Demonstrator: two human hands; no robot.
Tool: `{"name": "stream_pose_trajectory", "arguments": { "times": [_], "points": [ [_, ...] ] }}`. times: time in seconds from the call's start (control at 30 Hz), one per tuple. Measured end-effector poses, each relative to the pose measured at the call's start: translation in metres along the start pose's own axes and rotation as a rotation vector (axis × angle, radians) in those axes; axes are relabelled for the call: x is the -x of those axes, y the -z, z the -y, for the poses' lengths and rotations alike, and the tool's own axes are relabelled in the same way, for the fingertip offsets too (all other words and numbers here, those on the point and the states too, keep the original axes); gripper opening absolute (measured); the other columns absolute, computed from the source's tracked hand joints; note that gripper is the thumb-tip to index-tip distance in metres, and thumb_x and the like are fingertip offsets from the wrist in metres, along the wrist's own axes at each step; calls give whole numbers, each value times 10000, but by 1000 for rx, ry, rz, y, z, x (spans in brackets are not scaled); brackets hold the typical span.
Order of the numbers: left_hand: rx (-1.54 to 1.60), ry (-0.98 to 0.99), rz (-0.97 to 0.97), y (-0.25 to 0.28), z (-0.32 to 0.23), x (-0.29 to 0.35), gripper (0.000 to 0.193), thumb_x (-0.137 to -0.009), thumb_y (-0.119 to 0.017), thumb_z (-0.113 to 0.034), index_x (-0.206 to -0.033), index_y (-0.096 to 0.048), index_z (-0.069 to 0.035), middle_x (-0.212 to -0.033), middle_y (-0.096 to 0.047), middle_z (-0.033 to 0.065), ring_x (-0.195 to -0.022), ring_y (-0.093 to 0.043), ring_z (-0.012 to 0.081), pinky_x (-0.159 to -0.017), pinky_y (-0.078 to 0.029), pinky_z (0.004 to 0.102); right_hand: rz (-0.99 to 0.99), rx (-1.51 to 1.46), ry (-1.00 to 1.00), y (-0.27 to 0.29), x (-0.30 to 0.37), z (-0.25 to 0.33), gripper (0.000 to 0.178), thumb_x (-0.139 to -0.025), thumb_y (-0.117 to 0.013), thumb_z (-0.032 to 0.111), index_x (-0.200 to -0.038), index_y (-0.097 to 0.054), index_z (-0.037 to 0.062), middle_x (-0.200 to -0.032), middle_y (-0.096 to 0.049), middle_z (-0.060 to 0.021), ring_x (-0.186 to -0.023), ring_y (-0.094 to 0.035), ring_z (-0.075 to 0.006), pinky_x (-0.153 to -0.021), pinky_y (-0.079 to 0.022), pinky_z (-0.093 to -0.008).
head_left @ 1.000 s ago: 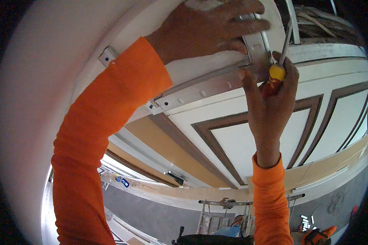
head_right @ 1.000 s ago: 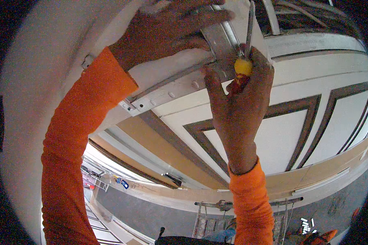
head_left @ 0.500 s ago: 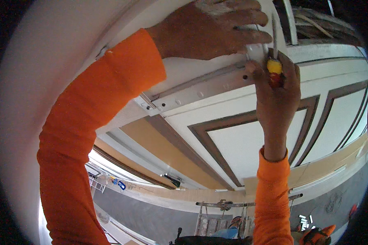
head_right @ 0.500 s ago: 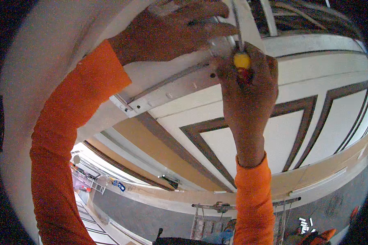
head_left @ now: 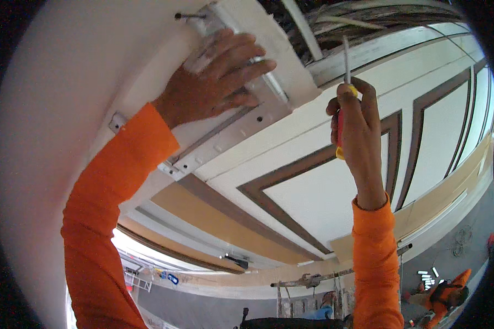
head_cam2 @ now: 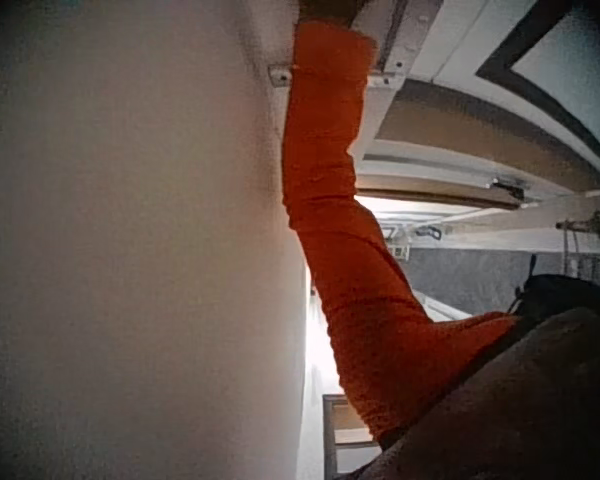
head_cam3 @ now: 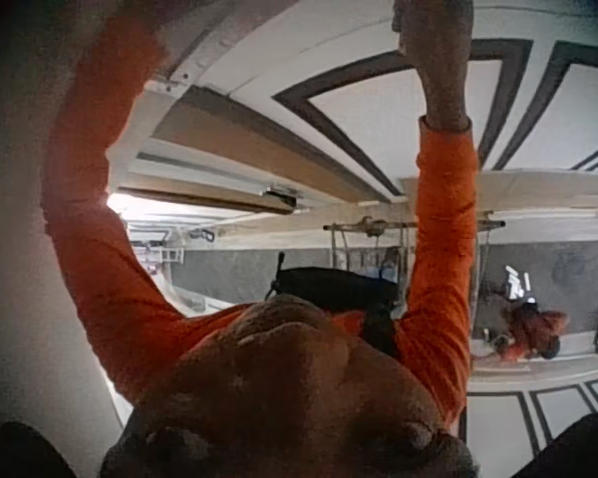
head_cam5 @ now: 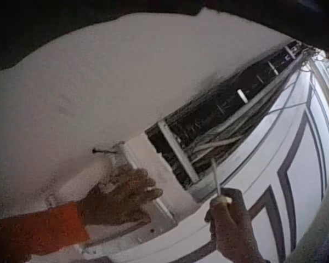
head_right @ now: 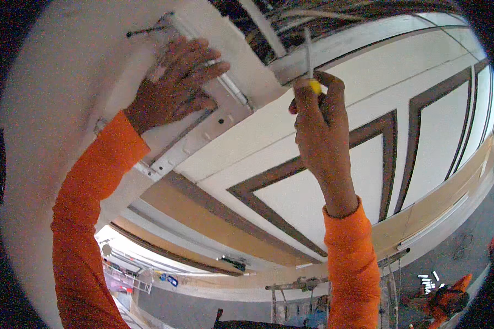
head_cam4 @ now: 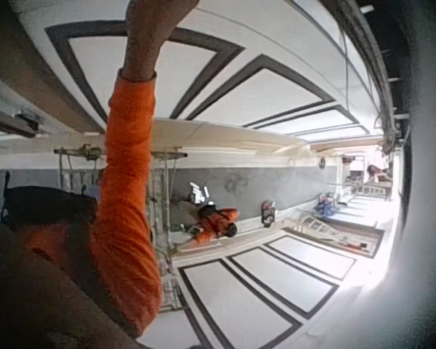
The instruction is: The person uses a screwdriver to secure metal brackets and a white light fixture housing into the ceiling frame while standing on a scaffold.
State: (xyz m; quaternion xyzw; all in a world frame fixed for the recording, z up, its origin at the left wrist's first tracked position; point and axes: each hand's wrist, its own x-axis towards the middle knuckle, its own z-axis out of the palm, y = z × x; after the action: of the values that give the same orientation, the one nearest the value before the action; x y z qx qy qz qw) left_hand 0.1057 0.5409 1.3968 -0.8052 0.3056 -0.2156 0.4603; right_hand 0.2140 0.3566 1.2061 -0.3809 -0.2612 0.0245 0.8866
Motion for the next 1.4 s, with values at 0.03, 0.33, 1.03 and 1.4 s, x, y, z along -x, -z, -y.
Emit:
{"name": "stream_pose_trajectory", "arguments": {
  "times": [0.03,0.33,1.03,1.4],
  "points": [
    [20,-7,-4,2,-1,-2,689,-791,-732,-484,-1394,-558,-201,-1437,-504,71,-1384,-426,324,-1171,-294,562,19,28,70,4,-2,1,297,-1020,-605,292,-1134,-523,31,-791,-548,-11,-674,-484,-66,-588,-423,-233],
    [18,29,-20,8,-12,6,645,-764,-795,-293,-1365,-588,-179,-1388,-537,19,-1342,-480,250,-1122,-414,478,17,-355,256,-33,-52,45,377,-1000,-633,344,-1198,-559,31,-922,-625,-36,-804,-565,-90,-689,-465,-236],
    [99,18,-90,6,-11,2,528,-787,-765,-169,-1300,-641,-161,-1340,-585,8,-1323,-510,258,-1138,-392,504,-102,-494,497,-89,-105,49,284,-926,-723,186,-1029,-544,-9,-931,-630,-90,-838,-634,-157,-742,-558,-298],
    [84,63,-134,5,-12,4,453,-808,-732,-106,-1251,-677,-175,-1340,-580,49,-1328,-511,277,-1145,-384,524,-148,-366,432,-32,-66,28,362,-958,-703,246,-1174,-538,7,-1042,-665,-106,-921,-653,-148,-811,-565,-269]
  ]
}}
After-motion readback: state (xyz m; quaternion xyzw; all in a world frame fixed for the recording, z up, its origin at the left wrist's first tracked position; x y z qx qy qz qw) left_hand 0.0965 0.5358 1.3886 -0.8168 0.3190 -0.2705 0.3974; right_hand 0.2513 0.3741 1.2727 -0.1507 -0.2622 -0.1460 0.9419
